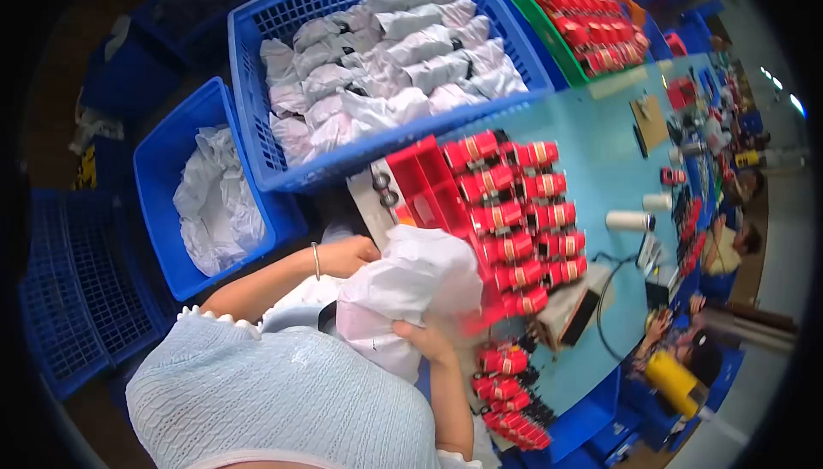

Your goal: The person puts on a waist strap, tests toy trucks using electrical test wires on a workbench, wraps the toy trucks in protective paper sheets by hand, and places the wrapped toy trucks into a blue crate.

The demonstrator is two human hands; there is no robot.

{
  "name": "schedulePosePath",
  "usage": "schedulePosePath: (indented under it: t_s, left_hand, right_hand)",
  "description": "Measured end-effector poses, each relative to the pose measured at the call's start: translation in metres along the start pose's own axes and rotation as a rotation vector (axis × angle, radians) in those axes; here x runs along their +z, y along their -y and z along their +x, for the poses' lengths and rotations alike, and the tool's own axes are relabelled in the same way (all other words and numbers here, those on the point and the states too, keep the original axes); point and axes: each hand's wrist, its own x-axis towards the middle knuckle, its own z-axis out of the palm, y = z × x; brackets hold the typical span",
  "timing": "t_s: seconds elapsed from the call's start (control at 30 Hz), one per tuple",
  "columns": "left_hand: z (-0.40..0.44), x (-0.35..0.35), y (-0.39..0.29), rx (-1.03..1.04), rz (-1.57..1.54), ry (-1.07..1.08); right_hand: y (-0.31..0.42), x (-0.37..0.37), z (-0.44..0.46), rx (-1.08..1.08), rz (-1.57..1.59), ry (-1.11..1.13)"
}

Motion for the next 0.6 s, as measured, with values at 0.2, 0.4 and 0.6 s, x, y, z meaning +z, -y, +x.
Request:
schedulePosePath:
  t_s: [0.2,0.4,0.6]
  left_hand:
    - [0.012,-0.168,0.008,-0.049,-0.529,-0.654]
    - [0.046,-0.265,0.198,-0.273,-0.024,-1.431]
    - [0.048,-0.257,0.242,-0.428,-0.474,-1.187]
  right_hand:
    - [0.118,-0.002,0.181,-0.091,0.074,-0.358]
    - [0.302,-0.020,0.416,-0.338,-0.926,-0.343]
    - [0.271,-0.008,0.630,-0.346,-1.813,0.671]
